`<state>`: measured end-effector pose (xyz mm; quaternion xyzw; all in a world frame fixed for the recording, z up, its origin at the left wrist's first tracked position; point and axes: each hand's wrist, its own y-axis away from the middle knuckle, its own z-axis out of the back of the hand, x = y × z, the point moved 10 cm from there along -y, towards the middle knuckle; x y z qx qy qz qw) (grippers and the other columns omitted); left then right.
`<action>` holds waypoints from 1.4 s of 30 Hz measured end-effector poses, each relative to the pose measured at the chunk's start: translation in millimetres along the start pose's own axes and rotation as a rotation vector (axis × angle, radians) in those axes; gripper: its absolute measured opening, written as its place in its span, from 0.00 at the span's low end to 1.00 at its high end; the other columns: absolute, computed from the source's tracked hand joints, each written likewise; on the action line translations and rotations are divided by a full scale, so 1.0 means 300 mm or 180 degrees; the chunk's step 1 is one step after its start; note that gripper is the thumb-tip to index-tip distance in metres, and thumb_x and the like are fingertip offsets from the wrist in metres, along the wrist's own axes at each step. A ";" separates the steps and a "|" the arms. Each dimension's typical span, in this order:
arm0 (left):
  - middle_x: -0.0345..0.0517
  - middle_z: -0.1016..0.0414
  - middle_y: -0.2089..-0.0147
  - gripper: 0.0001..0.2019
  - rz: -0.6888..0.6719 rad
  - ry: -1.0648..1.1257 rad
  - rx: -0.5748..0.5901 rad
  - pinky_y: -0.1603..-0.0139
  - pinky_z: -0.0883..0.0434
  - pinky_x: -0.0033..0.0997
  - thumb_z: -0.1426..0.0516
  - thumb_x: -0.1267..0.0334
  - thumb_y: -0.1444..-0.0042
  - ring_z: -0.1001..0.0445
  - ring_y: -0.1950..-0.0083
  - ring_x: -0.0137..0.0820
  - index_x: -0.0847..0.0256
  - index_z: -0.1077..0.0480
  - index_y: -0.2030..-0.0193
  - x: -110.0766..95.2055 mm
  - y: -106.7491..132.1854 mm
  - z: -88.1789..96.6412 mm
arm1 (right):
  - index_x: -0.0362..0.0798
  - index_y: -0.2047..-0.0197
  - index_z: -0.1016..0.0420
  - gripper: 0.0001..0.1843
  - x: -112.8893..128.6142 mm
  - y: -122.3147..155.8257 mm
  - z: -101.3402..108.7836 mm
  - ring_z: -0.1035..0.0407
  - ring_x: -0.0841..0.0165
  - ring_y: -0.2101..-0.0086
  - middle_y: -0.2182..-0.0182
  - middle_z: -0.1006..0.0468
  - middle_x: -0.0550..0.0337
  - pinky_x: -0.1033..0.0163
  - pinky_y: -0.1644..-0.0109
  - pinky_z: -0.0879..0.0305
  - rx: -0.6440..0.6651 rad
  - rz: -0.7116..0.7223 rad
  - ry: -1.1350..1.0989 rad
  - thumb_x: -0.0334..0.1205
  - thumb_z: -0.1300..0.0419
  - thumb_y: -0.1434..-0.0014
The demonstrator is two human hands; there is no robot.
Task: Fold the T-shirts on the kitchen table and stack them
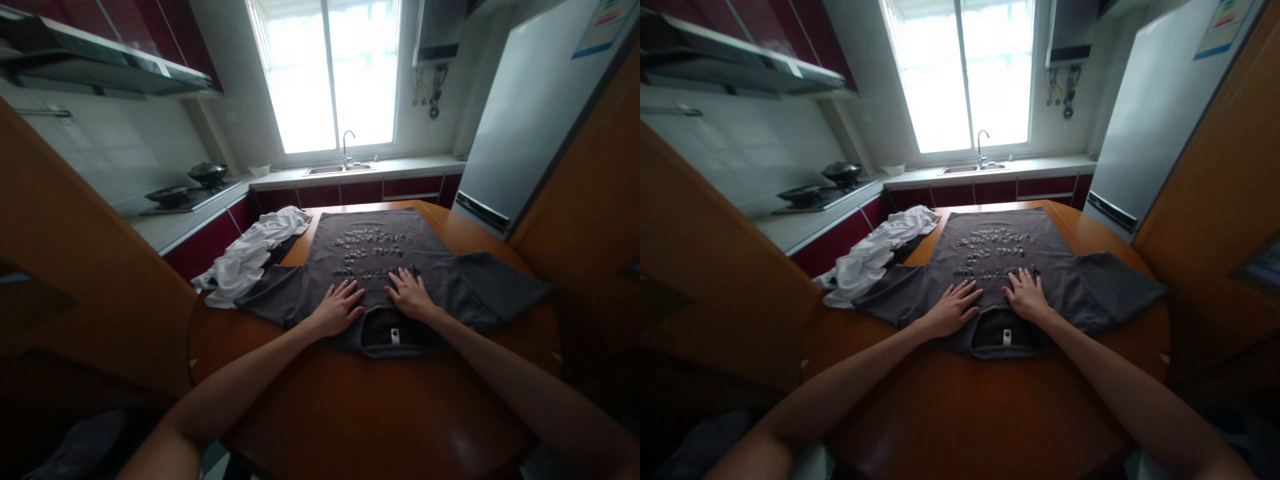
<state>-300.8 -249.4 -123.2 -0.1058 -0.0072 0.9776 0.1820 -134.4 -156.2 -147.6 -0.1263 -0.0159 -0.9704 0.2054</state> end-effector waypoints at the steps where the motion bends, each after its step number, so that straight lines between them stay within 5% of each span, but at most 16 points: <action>1: 0.50 0.52 0.21 0.29 -0.0006 -0.0002 -0.0001 0.26 0.52 0.64 0.54 0.44 0.29 0.55 0.21 0.47 0.49 0.45 0.25 -0.001 0.000 0.000 | 0.46 0.25 0.45 0.34 0.001 0.001 0.002 0.61 0.52 0.27 0.26 0.52 0.40 0.37 0.28 0.63 0.0003 -0.0002 -0.0008 0.55 0.57 0.27; 10: 0.49 0.52 0.21 0.30 -0.0040 -0.0063 -0.0006 0.26 0.51 0.63 0.56 0.43 0.28 0.55 0.21 0.47 0.50 0.45 0.25 0.000 0.000 -0.004 | 0.46 0.26 0.43 0.33 0.004 0.006 0.009 0.59 0.52 0.27 0.26 0.51 0.40 0.36 0.28 0.62 -0.0016 -0.0021 -0.0052 0.53 0.56 0.27; 18: 0.49 0.52 0.21 0.29 -0.0034 -0.0075 -0.0003 0.26 0.51 0.63 0.55 0.44 0.28 0.55 0.21 0.47 0.50 0.45 0.25 0.002 -0.001 -0.007 | 0.45 0.27 0.41 0.30 0.049 0.018 0.092 0.57 0.55 0.27 0.27 0.47 0.43 0.39 0.27 0.59 -0.0611 0.0164 -0.0214 0.49 0.56 0.27; 24: 0.48 0.53 0.21 0.29 0.0010 -0.0102 0.0026 0.26 0.51 0.62 0.54 0.45 0.28 0.55 0.21 0.46 0.49 0.45 0.25 -0.001 0.000 -0.004 | 0.46 0.27 0.41 0.31 0.038 0.011 0.021 0.56 0.51 0.28 0.27 0.47 0.41 0.36 0.28 0.58 -0.0225 0.0109 -0.0070 0.50 0.52 0.28; 38: 0.51 0.52 0.21 0.29 -0.0005 0.0071 0.0013 0.26 0.51 0.65 0.53 0.45 0.28 0.55 0.21 0.49 0.52 0.44 0.25 -0.017 0.015 0.007 | 0.45 0.29 0.37 0.30 0.018 0.000 0.014 0.51 0.51 0.29 0.29 0.42 0.40 0.37 0.29 0.53 -0.0530 0.0262 -0.0176 0.50 0.53 0.28; 42: 0.51 0.48 0.23 0.28 -0.0113 0.0156 -0.0205 0.26 0.46 0.59 0.51 0.46 0.29 0.51 0.22 0.48 0.52 0.41 0.27 -0.014 0.018 0.053 | 0.44 0.32 0.33 0.29 0.011 -0.001 0.005 0.48 0.49 0.30 0.30 0.39 0.39 0.35 0.30 0.51 -0.0565 0.0308 -0.0123 0.49 0.53 0.28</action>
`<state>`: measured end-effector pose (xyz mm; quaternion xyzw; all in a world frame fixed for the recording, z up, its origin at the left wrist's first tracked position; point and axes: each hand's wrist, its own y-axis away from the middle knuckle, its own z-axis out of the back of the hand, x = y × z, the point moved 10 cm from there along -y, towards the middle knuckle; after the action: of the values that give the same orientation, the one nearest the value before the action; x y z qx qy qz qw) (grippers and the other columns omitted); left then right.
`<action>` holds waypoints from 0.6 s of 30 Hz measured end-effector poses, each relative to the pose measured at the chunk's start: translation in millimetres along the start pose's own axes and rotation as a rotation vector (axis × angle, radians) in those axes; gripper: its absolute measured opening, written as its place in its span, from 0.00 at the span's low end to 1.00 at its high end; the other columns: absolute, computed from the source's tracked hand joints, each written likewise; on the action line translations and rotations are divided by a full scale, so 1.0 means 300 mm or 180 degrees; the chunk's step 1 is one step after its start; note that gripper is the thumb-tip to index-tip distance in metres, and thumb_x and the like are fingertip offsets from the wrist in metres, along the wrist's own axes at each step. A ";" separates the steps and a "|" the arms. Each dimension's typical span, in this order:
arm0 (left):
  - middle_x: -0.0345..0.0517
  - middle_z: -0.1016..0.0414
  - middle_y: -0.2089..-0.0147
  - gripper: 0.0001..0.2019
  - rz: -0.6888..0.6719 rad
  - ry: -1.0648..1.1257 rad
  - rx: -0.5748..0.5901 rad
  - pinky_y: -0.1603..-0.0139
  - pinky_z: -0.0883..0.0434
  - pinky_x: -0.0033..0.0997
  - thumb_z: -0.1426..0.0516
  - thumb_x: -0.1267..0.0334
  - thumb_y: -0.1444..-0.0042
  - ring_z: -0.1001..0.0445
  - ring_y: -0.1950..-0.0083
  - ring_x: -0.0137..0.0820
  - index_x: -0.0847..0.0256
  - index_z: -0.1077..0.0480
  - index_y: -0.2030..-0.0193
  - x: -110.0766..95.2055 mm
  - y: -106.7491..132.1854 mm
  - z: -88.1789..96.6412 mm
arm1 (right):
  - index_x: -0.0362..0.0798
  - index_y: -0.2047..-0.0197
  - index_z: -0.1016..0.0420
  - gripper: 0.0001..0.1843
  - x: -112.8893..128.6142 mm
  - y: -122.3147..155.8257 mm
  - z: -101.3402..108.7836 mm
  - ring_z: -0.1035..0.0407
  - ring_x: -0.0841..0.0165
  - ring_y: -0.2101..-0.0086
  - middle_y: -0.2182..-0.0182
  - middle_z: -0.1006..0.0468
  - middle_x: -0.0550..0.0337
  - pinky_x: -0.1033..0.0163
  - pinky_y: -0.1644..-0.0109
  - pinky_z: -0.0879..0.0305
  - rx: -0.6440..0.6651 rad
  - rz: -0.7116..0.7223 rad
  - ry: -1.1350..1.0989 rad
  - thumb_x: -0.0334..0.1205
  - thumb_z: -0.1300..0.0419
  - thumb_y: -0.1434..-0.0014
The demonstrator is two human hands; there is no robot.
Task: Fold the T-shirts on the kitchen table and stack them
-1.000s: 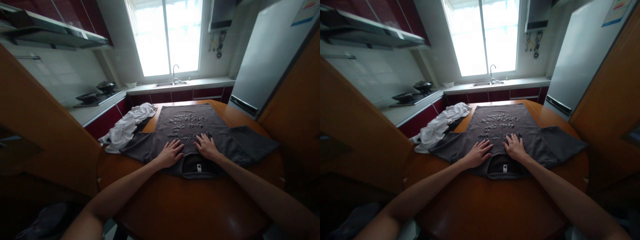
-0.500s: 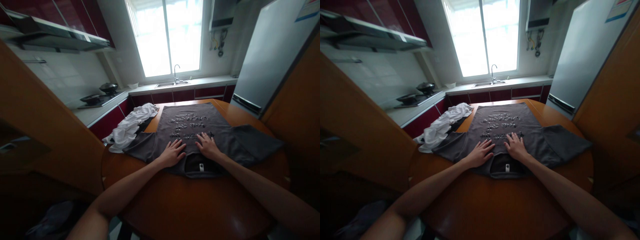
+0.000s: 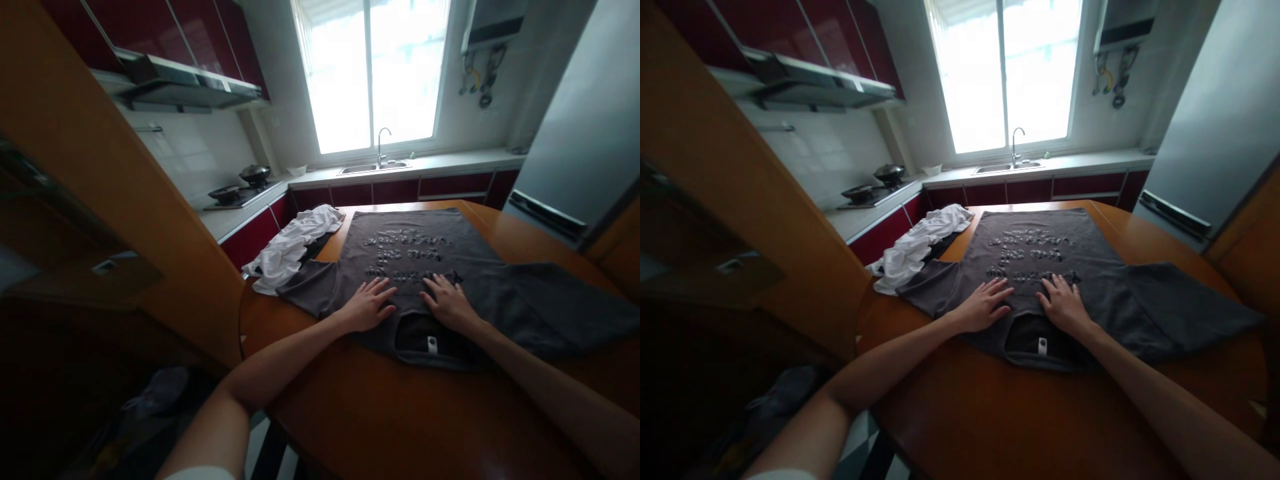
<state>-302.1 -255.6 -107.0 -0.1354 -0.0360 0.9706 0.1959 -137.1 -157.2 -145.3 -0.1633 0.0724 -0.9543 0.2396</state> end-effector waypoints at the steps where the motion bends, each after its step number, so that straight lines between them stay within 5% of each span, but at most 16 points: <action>1: 0.51 0.45 0.24 0.27 -0.0031 0.0021 -0.0100 0.26 0.44 0.55 0.50 0.47 0.29 0.47 0.23 0.46 0.53 0.39 0.28 0.006 -0.001 0.028 | 0.44 0.32 0.33 0.29 -0.002 0.000 0.003 0.48 0.49 0.30 0.31 0.38 0.39 0.35 0.30 0.50 -0.0034 0.0003 -0.0015 0.49 0.53 0.28; 5: 0.50 0.30 0.32 0.21 0.0152 0.0049 -0.0528 0.32 0.34 0.36 0.45 0.54 0.31 0.30 0.33 0.38 0.56 0.30 0.35 0.117 0.010 0.196 | 0.45 0.32 0.33 0.29 -0.002 -0.003 0.026 0.47 0.51 0.30 0.31 0.38 0.40 0.37 0.30 0.48 -0.0206 0.0017 -0.0128 0.50 0.53 0.28; 10: 0.53 0.22 0.42 0.19 0.1816 -0.0382 -0.0610 0.41 0.30 0.32 0.41 0.57 0.35 0.24 0.41 0.40 0.61 0.27 0.40 0.520 0.130 0.400 | 0.43 0.32 0.32 0.29 -0.002 -0.004 0.030 0.45 0.50 0.31 0.32 0.37 0.39 0.38 0.31 0.47 -0.0205 -0.0003 -0.0130 0.49 0.53 0.29; 14: 0.54 0.17 0.56 0.10 0.2742 -0.0402 -0.0104 0.54 0.28 0.30 0.36 0.60 0.42 0.20 0.53 0.42 0.63 0.20 0.57 0.776 0.283 0.448 | 0.42 0.32 0.33 0.30 -0.003 -0.004 0.019 0.46 0.50 0.31 0.32 0.36 0.39 0.39 0.31 0.46 -0.0221 0.0051 -0.0121 0.50 0.53 0.29; 18: 0.47 0.19 0.70 0.06 0.2941 -0.0178 0.0190 0.65 0.30 0.27 0.33 0.63 0.47 0.21 0.66 0.36 0.63 0.22 0.70 0.874 0.365 0.441 | 0.43 0.32 0.33 0.30 -0.011 -0.006 0.014 0.45 0.50 0.32 0.32 0.36 0.40 0.40 0.31 0.44 -0.0261 0.0065 -0.0143 0.50 0.53 0.29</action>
<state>-611.9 -256.3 -58.5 -0.1053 0.0508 0.9600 -0.2544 -133.6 -154.3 -142.1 -0.1937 0.1077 -0.9441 0.2440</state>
